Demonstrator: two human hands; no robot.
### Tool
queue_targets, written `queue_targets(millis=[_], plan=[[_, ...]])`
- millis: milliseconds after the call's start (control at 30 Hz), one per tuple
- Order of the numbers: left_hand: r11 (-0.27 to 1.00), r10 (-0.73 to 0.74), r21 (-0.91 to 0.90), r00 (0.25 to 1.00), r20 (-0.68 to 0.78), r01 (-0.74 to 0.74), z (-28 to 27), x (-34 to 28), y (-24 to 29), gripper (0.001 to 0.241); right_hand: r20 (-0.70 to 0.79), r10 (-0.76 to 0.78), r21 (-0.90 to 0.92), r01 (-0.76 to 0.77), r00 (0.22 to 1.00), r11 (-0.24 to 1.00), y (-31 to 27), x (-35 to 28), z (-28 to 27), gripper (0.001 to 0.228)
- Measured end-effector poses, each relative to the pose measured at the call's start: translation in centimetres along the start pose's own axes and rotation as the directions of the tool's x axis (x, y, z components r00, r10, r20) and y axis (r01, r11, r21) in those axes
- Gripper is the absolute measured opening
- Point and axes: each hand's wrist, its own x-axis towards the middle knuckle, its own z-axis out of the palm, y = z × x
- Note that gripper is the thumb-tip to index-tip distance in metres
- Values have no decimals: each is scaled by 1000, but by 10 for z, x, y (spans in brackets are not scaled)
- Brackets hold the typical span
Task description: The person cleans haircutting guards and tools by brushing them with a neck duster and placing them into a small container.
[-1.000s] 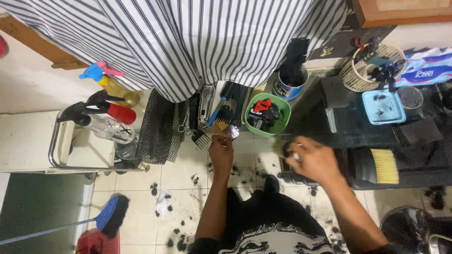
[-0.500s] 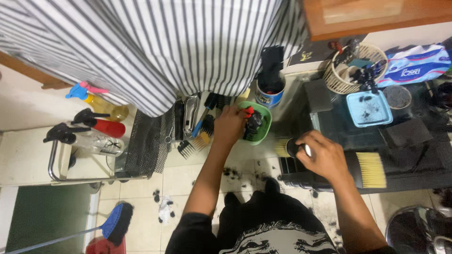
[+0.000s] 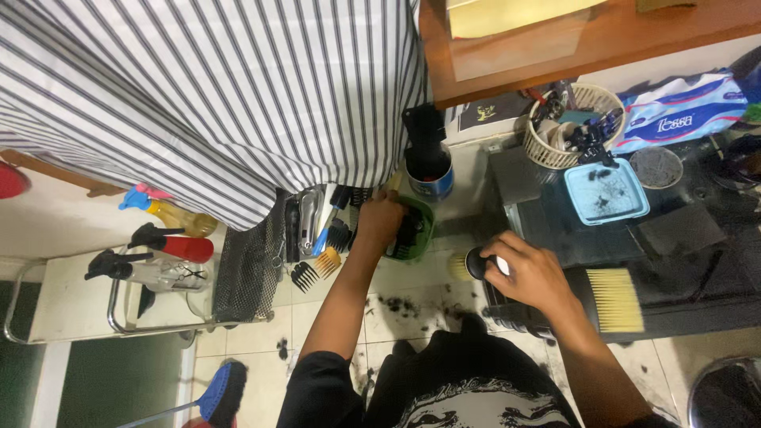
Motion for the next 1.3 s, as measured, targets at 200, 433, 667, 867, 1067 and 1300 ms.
queue_targets(millis=[200, 433, 667, 867, 1067, 1300], plan=[[992, 126, 27, 986, -106, -124, 22, 20, -15, 11, -43, -26, -38, 24, 999, 999, 10, -4, 2, 25], [979, 153, -145, 986, 59, -144, 0, 13, -31, 18, 27, 104, -2, -104, 994, 995, 16, -8, 1, 23], [774, 227, -565, 958, -175, -287, -19, -10, -61, 14, -1, 68, 72, -68, 998, 995, 11, -4, -10, 24], [728, -125, -678, 992, 7, 97, -70, -67, -36, 17, -150, 20, 167, 5, 989, 986, -6, -3, -22, 25], [405, -466, -890, 885, -2, 211, -61, -152, -11, 21, -316, -122, 256, 209, 941, 944, -73, 5, -12, 26], [236, -808, -937, 588, -43, 256, -29, -223, -13, 22, 18, -424, 312, 398, 906, 863, -156, 15, 44, 25]])
